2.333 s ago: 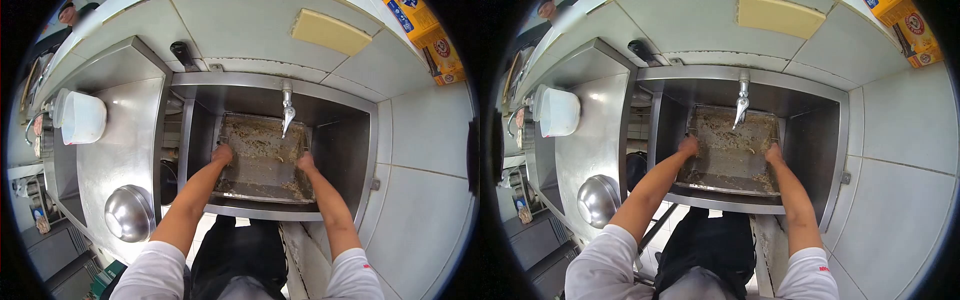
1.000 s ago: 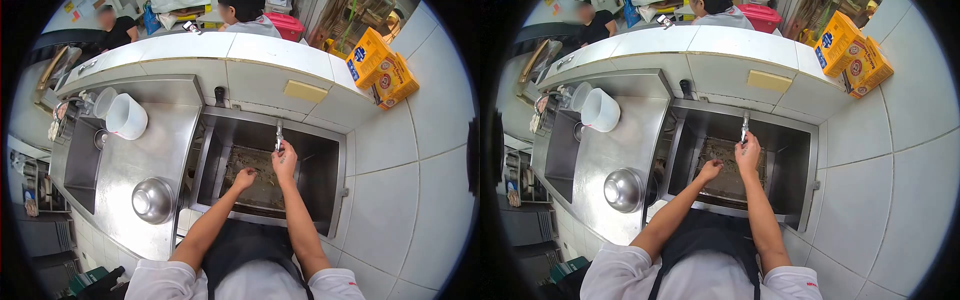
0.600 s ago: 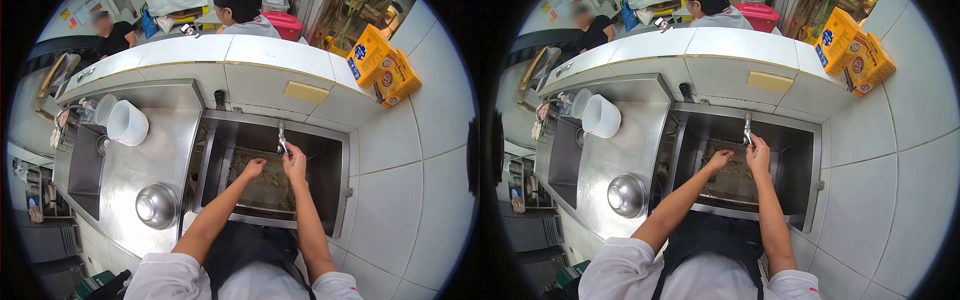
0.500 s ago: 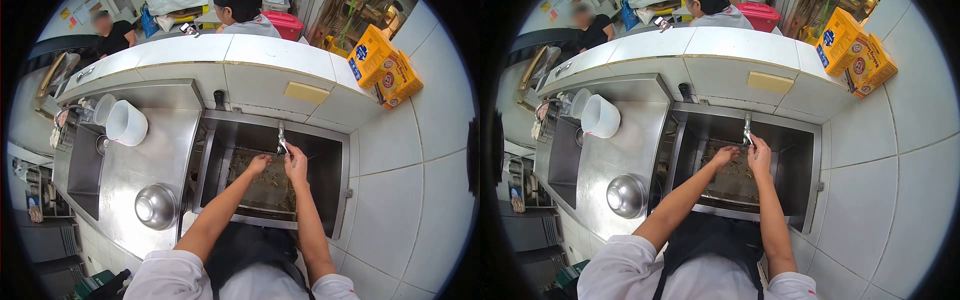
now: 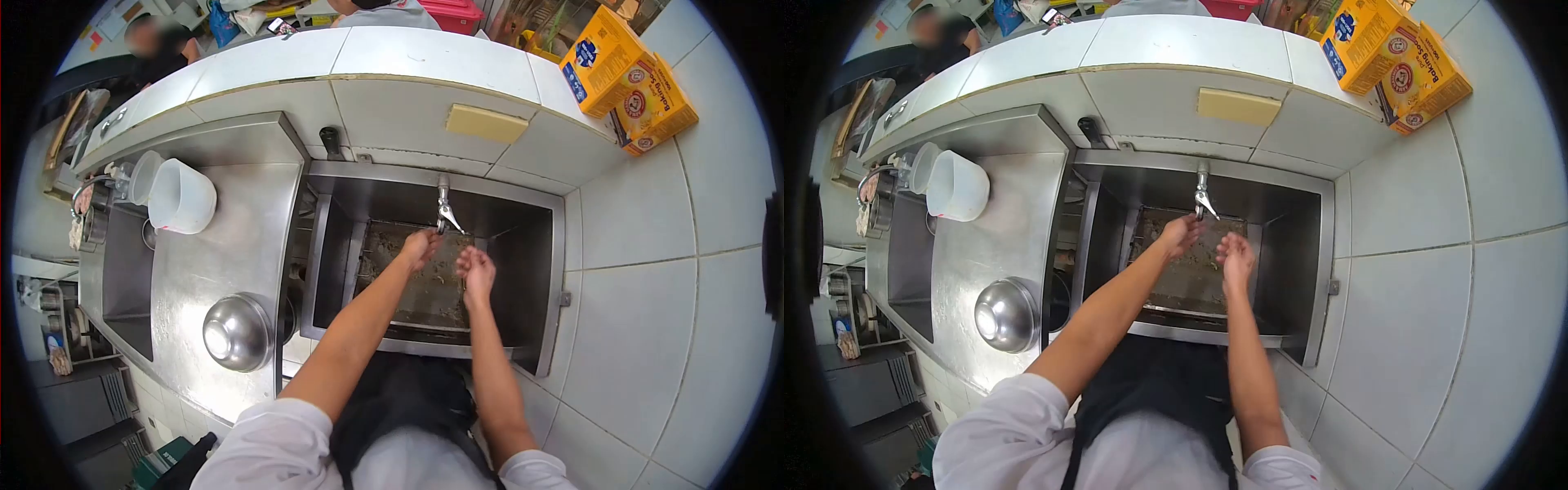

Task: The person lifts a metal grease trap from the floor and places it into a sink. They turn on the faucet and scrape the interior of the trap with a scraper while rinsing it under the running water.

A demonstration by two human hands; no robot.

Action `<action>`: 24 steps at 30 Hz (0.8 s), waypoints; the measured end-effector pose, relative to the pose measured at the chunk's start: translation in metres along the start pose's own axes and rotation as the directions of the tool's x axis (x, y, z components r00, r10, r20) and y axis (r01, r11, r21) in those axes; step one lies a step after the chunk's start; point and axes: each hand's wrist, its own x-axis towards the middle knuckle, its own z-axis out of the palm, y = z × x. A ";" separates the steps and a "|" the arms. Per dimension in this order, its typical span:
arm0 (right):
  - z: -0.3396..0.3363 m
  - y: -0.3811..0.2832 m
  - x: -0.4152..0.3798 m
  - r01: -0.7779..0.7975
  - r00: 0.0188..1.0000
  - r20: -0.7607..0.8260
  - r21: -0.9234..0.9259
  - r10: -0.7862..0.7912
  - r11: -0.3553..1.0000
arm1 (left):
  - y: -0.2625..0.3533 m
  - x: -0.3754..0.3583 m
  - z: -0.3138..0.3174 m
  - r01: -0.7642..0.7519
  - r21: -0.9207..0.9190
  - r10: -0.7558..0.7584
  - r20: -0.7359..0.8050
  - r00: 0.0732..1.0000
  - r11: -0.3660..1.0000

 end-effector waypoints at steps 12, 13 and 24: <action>0.056 0.076 0.015 -0.266 0.925 -0.121 0.469 0.360 0.842 | 0.008 -0.043 -0.055 0.020 0.108 0.004 -0.219 0.976 0.994; 0.056 0.081 0.023 -0.264 0.926 -0.098 0.522 0.365 0.811 | 0.011 -0.046 -0.053 0.024 0.103 -0.001 -0.215 0.977 0.994; 0.078 0.123 0.107 -0.393 0.832 0.084 0.788 0.549 0.474 | 0.002 -0.033 -0.032 0.008 0.168 0.022 -0.175 0.984 0.986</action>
